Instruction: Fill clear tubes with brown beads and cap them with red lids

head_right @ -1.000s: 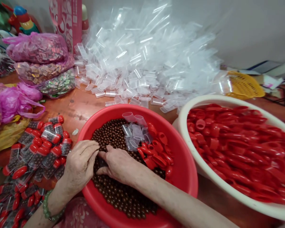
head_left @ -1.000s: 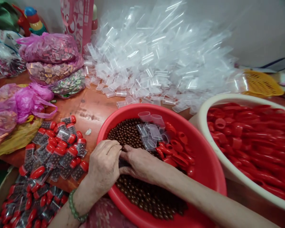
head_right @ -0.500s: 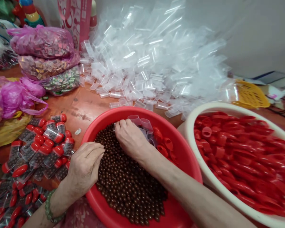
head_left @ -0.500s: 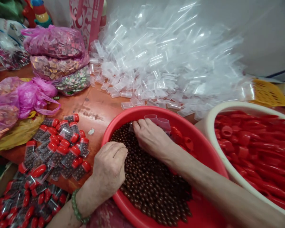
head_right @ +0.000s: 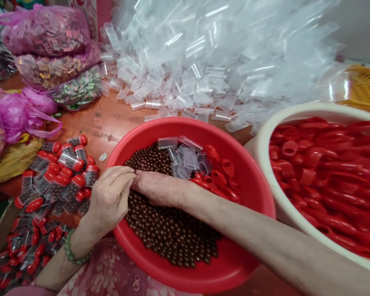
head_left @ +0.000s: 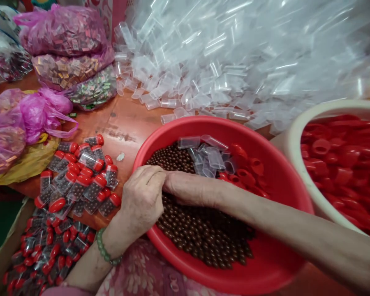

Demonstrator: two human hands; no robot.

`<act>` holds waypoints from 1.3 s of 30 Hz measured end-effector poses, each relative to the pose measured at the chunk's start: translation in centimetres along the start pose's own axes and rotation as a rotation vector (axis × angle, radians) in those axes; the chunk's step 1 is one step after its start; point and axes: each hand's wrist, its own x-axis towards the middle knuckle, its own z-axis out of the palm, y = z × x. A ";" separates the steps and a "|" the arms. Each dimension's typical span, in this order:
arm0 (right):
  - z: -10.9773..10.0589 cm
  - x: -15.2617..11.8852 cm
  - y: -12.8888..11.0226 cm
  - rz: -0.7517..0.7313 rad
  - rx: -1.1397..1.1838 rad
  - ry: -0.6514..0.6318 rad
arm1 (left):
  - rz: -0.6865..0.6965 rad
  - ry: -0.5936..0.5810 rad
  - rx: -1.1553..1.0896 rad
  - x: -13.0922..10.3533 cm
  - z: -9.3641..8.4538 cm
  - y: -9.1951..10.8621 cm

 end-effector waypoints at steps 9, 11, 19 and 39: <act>-2.8 -2.5 -1.2 0.055 0.460 -0.048 | -0.137 -0.200 -0.164 0.6 -3.2 1.0; -3.7 -3.2 -1.5 0.109 0.613 -0.015 | -0.185 -0.261 -0.228 0.3 -3.9 1.3; -5.1 -5.2 -3.2 -0.003 0.723 0.122 | -0.458 -0.228 -0.670 -0.4 -1.3 2.5; -5.6 -8.3 -3.3 0.124 0.485 0.346 | -0.733 -0.261 -0.879 1.3 -1.3 4.3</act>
